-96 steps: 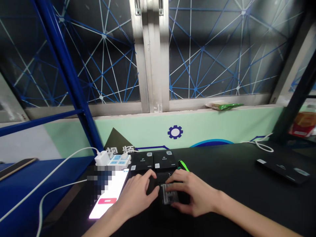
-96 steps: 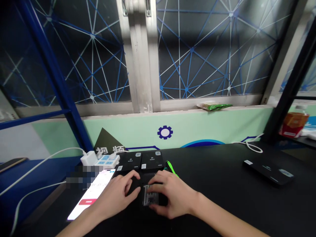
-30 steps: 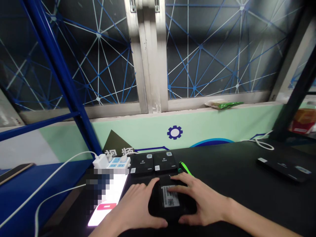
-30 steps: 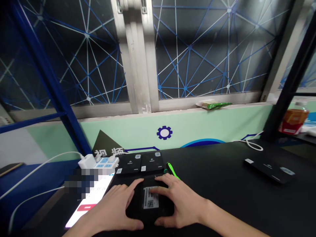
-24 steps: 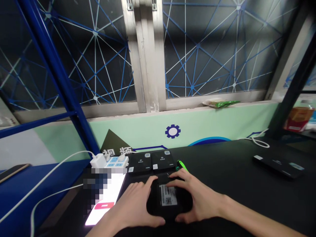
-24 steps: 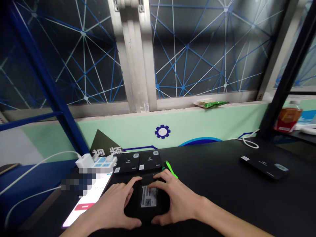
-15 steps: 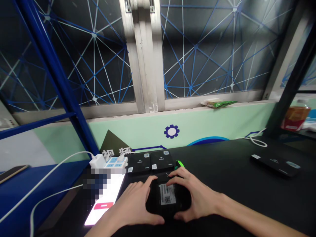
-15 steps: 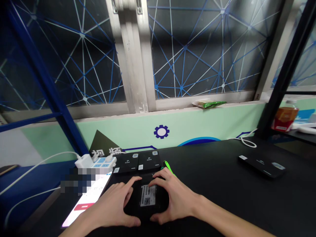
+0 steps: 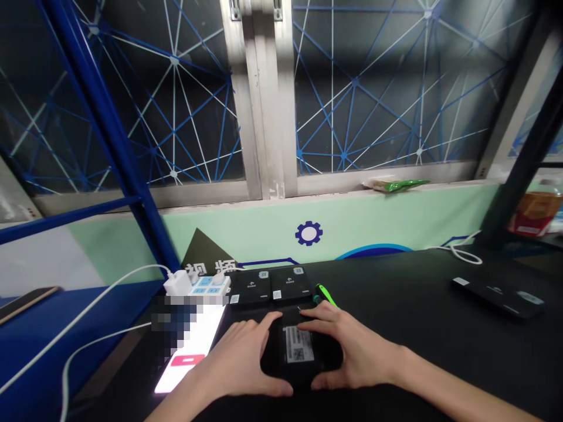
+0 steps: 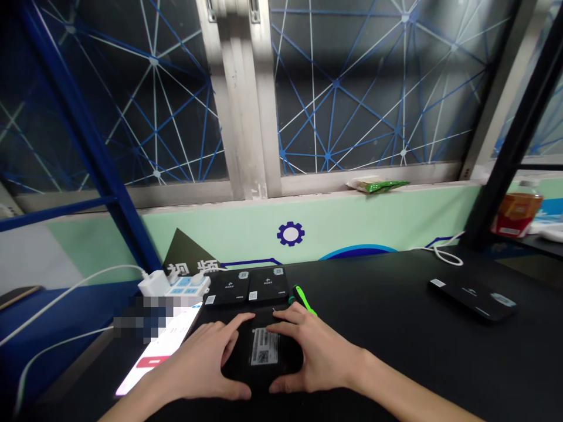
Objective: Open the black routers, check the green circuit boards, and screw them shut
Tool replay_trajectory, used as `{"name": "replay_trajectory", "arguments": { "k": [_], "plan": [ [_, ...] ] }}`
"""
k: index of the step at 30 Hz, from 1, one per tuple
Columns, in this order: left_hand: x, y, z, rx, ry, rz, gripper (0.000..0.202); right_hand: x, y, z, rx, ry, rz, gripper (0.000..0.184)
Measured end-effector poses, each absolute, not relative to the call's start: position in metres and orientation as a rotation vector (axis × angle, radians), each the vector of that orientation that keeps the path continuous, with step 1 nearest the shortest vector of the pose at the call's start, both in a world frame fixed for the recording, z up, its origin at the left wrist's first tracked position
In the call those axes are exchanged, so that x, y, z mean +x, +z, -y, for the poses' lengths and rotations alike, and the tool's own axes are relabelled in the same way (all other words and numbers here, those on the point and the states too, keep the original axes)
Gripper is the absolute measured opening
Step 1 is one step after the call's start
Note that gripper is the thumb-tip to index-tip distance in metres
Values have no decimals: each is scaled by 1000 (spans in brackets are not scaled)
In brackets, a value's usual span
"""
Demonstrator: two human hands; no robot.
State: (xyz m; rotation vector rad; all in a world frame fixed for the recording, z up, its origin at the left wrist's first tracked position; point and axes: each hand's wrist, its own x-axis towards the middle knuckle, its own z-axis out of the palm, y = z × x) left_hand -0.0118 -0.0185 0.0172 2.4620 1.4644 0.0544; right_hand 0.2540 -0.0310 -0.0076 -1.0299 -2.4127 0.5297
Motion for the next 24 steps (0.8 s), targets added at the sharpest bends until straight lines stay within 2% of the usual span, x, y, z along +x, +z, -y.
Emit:
{"name": "replay_trajectory", "arguments": {
  "k": [6, 18, 24],
  "plan": [
    [-10, 21, 20, 2452, 74, -1450, 112, 248, -9, 30, -1009, 492, 2346, 87],
    [-13, 20, 18, 2443, 51, -1430, 115, 243, -17, 32, -964, 411, 2273, 74],
    [-10, 24, 18, 2422, 32, -1453, 122, 241, -12, 35, -1036, 459, 2292, 85]
  ]
}}
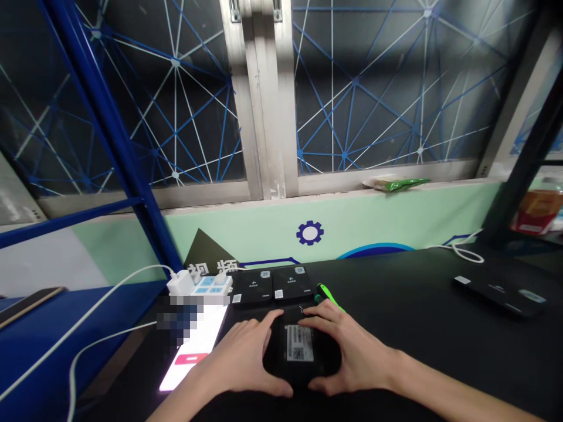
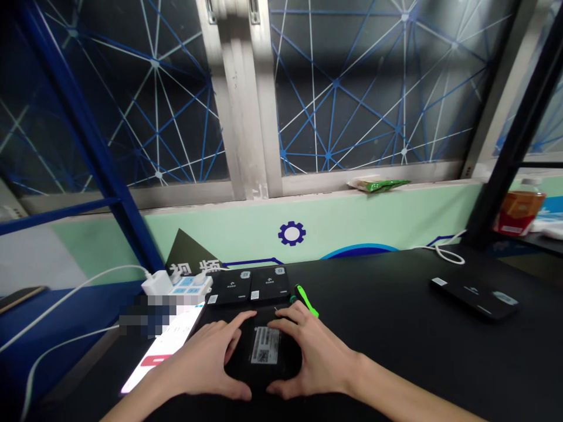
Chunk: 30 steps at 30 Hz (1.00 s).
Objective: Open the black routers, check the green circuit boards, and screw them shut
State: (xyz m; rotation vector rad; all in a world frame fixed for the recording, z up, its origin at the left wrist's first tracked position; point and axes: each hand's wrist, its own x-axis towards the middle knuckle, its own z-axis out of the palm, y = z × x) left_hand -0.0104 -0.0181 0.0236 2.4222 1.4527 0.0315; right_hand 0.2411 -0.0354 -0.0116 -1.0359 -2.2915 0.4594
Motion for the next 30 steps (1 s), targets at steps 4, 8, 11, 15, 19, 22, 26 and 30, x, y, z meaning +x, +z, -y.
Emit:
{"name": "replay_trajectory", "arguments": {
  "k": [4, 8, 11, 15, 19, 22, 26, 30],
  "plan": [
    [-8, 23, 19, 2425, 46, -1437, 122, 242, -11, 35, -1015, 464, 2318, 80],
    [-10, 19, 18, 2415, 70, -1446, 122, 241, -17, 33, -978, 400, 2297, 66],
    [-11, 18, 17, 2410, 76, -1421, 118, 239, -20, 35, -962, 358, 2274, 60],
    [-10, 19, 17, 2412, 123, -1360, 111, 239, -19, 35, -928, 329, 2259, 59],
    [-11, 18, 17, 2417, 158, -1379, 109, 241, -18, 33, -879, 322, 2290, 55],
    [-11, 17, 17, 2397, 117, -1396, 110, 242, -19, 31, -875, 361, 2299, 53],
    [-9, 20, 17, 2406, 102, -1393, 110, 242, -18, 31, -894, 388, 2301, 54],
    [-8, 24, 19, 2412, 94, -1412, 112, 243, -15, 32, -915, 383, 2325, 61]
  ]
}}
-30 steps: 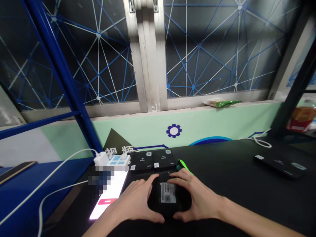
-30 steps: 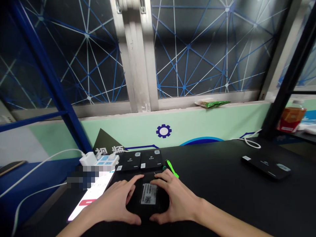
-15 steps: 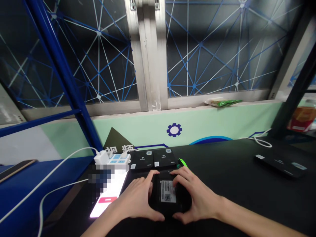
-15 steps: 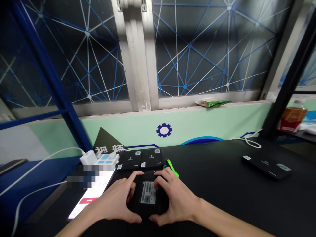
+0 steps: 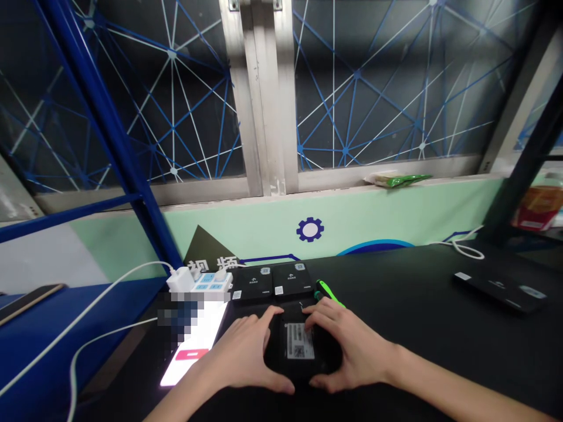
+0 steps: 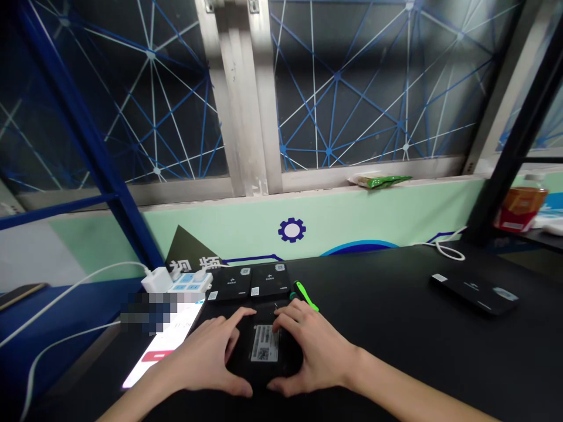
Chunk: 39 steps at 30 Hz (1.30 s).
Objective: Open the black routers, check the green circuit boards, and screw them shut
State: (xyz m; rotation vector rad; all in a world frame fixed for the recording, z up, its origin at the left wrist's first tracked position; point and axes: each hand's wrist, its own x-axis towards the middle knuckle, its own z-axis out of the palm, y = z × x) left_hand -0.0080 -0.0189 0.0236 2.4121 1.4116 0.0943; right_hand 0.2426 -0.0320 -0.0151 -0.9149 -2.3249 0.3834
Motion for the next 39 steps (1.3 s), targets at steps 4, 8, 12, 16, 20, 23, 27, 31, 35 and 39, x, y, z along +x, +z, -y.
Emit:
{"name": "replay_trajectory", "arguments": {
  "k": [4, 8, 12, 16, 20, 23, 27, 31, 35, 39],
  "plan": [
    [-9, 25, 19, 2409, 37, -1456, 123, 244, -13, 32, -938, 409, 2363, 72],
    [-12, 26, 18, 2424, -34, -1447, 111, 247, -9, 34, -965, 389, 2416, 76],
    [-16, 26, 17, 2431, -37, -1441, 106, 250, -2, 38, -985, 411, 2463, 81],
    [-16, 26, 17, 2424, -44, -1433, 113, 251, 1, 42, -1010, 456, 2483, 81],
    [-15, 27, 16, 2454, -55, -1421, 113, 249, 4, 46, -991, 517, 2487, 79],
    [-14, 27, 16, 2448, -90, -1409, 113, 248, 5, 47, -995, 539, 2494, 74],
    [-14, 28, 16, 2435, -134, -1408, 110, 247, 5, 49, -1013, 534, 2519, 60],
    [-16, 27, 16, 2442, -124, -1393, 106, 246, 2, 48, -1015, 516, 2505, 57],
    [-16, 28, 16, 2435, -97, -1389, 106, 245, -1, 46, -1003, 500, 2494, 60],
    [-18, 27, 16, 2415, -102, -1405, 109, 247, -1, 45, -987, 521, 2485, 58]
  ]
}}
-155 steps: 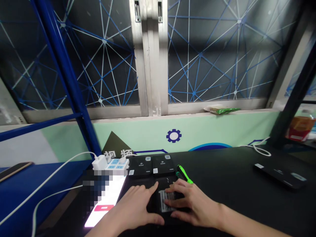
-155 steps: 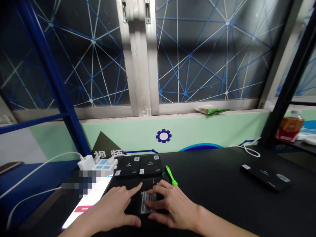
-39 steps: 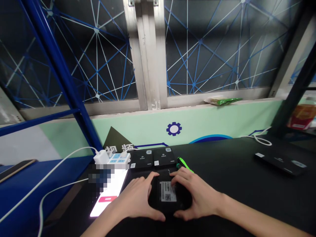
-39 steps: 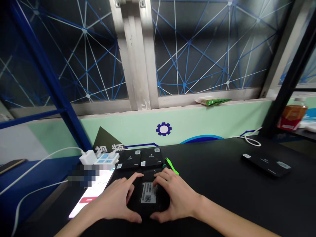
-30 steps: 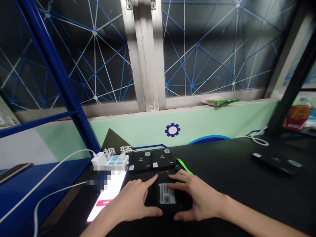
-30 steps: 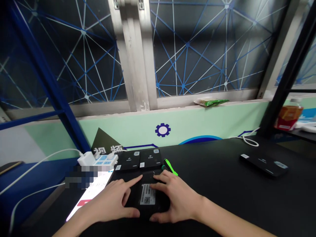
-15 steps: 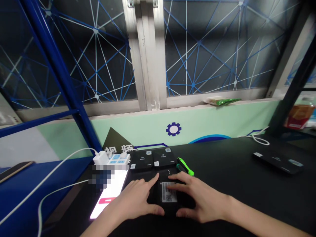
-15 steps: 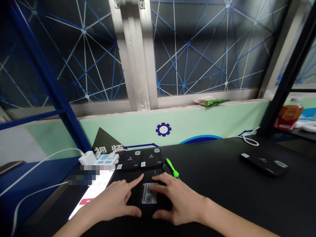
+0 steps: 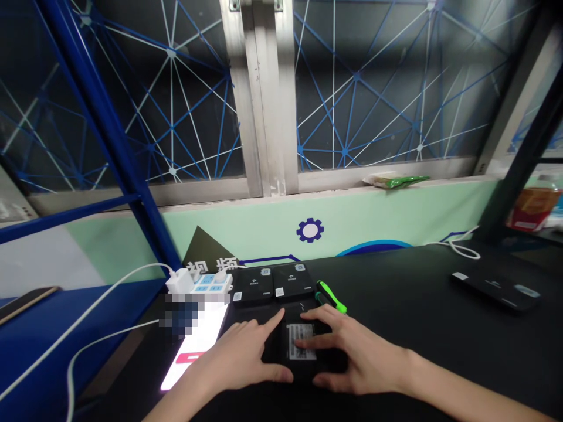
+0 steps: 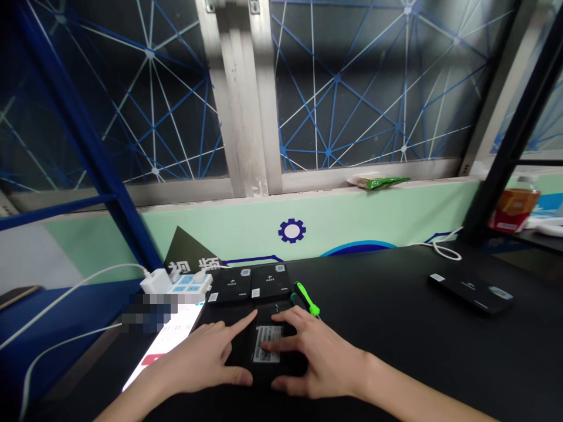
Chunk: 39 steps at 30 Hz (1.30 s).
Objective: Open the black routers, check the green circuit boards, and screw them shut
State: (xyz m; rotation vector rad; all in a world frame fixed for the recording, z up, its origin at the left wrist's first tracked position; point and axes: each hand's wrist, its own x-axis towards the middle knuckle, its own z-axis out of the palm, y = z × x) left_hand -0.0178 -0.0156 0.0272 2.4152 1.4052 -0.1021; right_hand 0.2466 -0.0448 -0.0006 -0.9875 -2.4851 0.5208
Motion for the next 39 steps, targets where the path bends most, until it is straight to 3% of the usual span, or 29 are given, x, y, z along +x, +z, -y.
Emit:
{"name": "replay_trajectory", "arguments": {
  "k": [14, 29, 39],
  "plan": [
    [-16, 24, 18, 2415, 6, -1431, 115, 251, -10, 40, -985, 585, 2379, 83],
    [-15, 26, 18, 2420, 30, -1386, 111, 247, -16, 39, -979, 593, 2285, 65],
    [-16, 23, 16, 2375, 9, -1401, 115, 256, -8, 34, -997, 584, 2363, 73]
  ]
}}
